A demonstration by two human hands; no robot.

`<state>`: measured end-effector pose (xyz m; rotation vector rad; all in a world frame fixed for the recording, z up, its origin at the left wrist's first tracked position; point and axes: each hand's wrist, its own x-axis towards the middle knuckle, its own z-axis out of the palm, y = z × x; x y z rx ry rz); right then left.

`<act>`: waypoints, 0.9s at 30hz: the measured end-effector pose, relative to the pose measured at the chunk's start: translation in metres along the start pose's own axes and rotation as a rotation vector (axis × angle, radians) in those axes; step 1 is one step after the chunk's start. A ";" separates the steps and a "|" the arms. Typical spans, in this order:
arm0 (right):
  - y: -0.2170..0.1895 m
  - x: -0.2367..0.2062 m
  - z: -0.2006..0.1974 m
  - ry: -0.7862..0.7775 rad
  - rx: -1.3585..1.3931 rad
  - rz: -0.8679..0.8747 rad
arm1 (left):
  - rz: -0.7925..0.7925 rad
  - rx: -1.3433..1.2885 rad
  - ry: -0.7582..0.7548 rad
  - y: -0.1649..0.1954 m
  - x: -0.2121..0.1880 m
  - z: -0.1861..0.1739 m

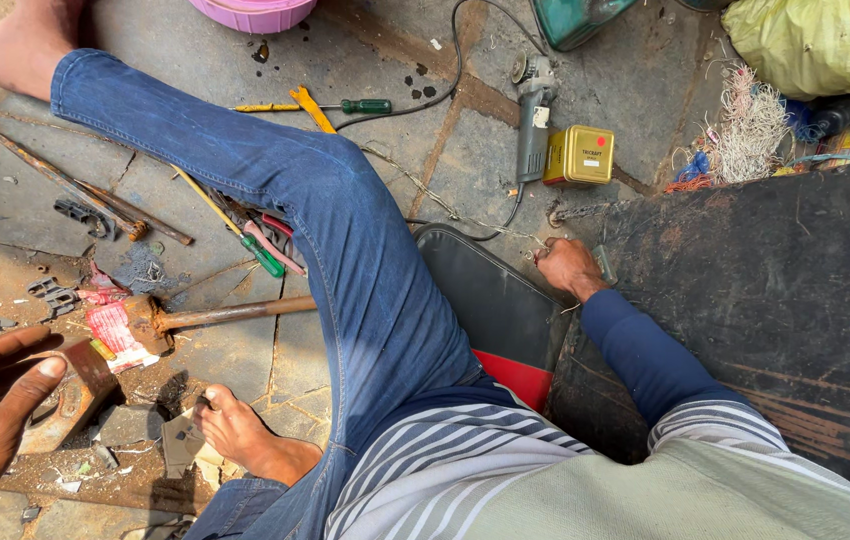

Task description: The person sits on the floor and uses a hammer to strike a metal part held in a vise. They then use a screwdriver to pry or adjust the part and later handle a small metal cylinder and a power tool.

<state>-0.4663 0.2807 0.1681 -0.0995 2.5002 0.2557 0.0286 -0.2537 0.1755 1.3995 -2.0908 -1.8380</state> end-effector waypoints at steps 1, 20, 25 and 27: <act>0.000 -0.001 -0.001 0.004 -0.001 -0.002 | -0.004 -0.021 -0.006 0.002 -0.001 0.001; -0.001 -0.014 0.015 0.198 -0.004 -0.021 | 0.045 0.133 -0.020 -0.012 0.017 0.006; 0.007 -0.011 0.030 0.314 -0.020 -0.075 | 0.039 0.128 -0.028 -0.026 0.021 0.001; 0.010 -0.012 0.036 0.326 -0.023 -0.066 | 0.064 0.112 -0.036 -0.032 0.022 0.001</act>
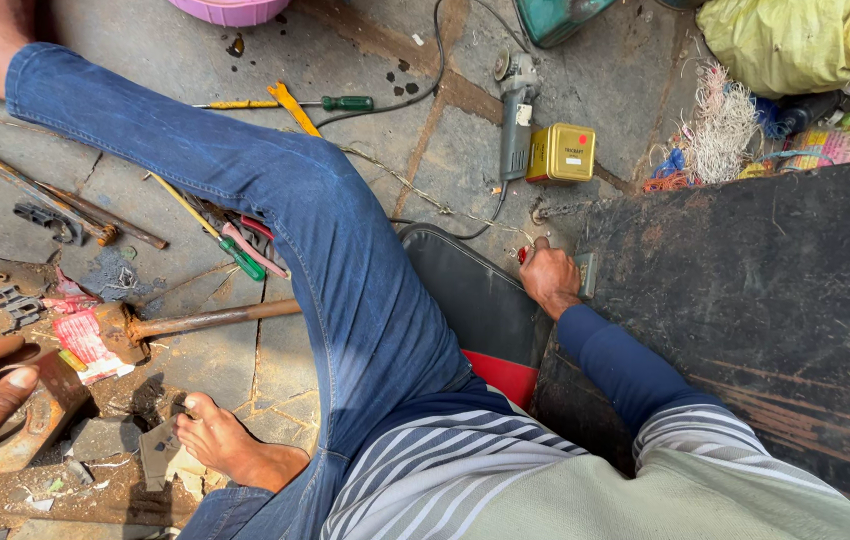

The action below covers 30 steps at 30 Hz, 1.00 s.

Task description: The person sits on the floor and uses a hammer to strike a metal part held in a vise. They then use a screwdriver to pry or adjust the part and later handle a small metal cylinder and a power tool.

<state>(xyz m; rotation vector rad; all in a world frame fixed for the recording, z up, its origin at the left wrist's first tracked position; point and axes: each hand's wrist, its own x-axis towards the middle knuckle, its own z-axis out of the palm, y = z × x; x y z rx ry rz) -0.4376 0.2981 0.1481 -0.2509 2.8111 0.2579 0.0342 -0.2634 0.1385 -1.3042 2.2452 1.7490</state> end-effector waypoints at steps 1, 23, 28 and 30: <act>0.001 0.000 0.002 0.009 -0.001 -0.004 | 0.020 -0.008 0.003 -0.002 0.000 0.000; -0.012 -0.011 -0.009 0.034 0.021 -0.019 | -0.155 -0.057 -0.020 0.055 -0.020 0.006; -0.008 -0.010 0.010 0.096 0.023 -0.104 | -0.079 -0.155 0.021 0.051 -0.022 -0.002; -0.006 -0.008 0.018 0.108 0.017 -0.120 | -0.044 -0.142 0.019 0.053 -0.022 -0.006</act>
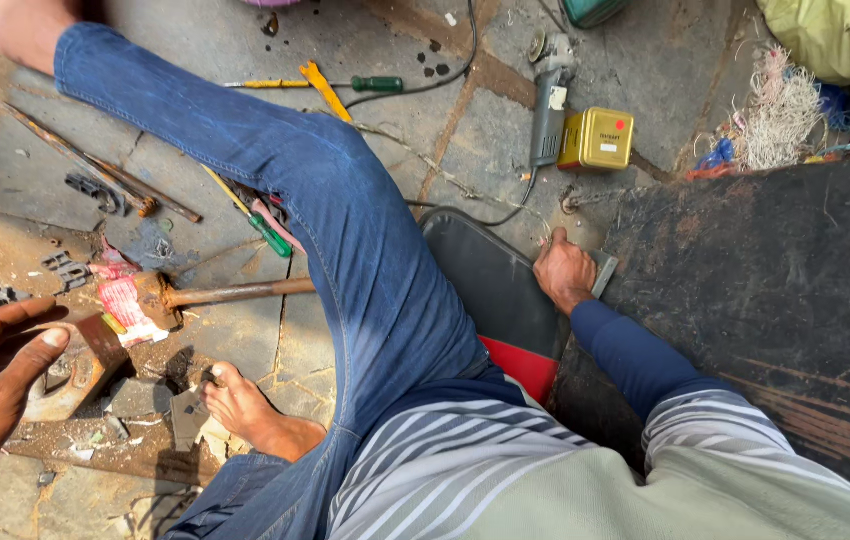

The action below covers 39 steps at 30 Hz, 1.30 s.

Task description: The person sits on the floor and uses a hammer to strike a metal part held in a vise. They then use a screwdriver to pry or adjust the part and later handle a small metal cylinder and a power tool.

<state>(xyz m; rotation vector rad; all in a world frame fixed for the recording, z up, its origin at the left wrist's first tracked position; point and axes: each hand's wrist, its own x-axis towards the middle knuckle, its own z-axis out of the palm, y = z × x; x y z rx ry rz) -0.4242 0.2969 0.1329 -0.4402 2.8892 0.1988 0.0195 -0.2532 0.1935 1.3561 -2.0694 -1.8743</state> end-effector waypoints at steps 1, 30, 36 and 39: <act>0.001 0.001 0.003 0.001 0.003 -0.013 | 0.029 -0.003 0.014 0.002 0.000 -0.001; -0.004 0.048 0.008 -0.537 -0.151 0.111 | 0.015 0.076 0.034 0.030 -0.018 0.004; 0.000 0.051 0.008 -0.515 -0.117 0.106 | 0.025 0.057 0.043 0.032 -0.025 0.004; 0.007 0.049 0.016 -0.418 -0.046 0.050 | -0.002 0.038 0.044 0.034 -0.026 0.005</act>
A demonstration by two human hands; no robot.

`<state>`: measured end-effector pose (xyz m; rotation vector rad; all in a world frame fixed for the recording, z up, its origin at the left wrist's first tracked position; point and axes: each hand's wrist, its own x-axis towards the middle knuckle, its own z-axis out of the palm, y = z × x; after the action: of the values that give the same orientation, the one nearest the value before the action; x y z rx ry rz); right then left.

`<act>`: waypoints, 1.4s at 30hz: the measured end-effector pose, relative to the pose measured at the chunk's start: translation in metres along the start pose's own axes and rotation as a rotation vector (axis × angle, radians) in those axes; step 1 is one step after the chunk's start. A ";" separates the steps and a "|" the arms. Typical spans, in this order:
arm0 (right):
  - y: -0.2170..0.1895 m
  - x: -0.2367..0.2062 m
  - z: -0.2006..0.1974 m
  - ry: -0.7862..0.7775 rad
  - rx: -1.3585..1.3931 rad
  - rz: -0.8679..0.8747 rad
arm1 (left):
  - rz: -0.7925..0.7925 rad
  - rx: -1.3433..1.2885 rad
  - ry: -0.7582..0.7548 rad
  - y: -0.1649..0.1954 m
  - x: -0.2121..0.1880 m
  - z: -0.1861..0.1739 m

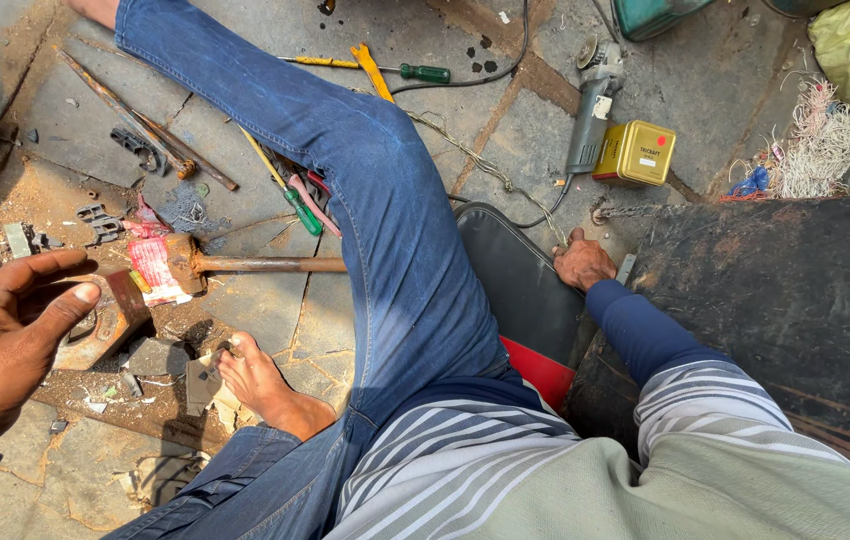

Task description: The person sits on the floor and uses a hammer to strike a metal part held in a vise. They then use a screwdriver to pry or adjust the part and later handle a small metal cylinder and a power tool.

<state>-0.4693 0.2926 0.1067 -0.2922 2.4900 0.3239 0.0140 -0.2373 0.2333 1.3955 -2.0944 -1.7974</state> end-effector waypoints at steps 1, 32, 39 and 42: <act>0.001 0.003 0.003 0.011 0.006 0.020 | -0.012 -0.008 -0.005 0.000 -0.001 0.000; 0.005 0.028 0.018 0.056 -0.042 0.103 | 0.235 0.314 -0.106 -0.151 0.065 -0.017; 0.005 0.017 0.005 -0.055 -0.084 0.141 | 0.218 0.326 -0.100 -0.126 0.050 -0.013; 0.000 0.018 0.001 -0.079 -0.122 0.120 | 0.215 0.351 -0.064 -0.107 0.045 -0.014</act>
<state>-0.4834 0.2902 0.0951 -0.1755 2.4187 0.5275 0.0578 -0.2681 0.1297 1.1249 -2.5763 -1.4651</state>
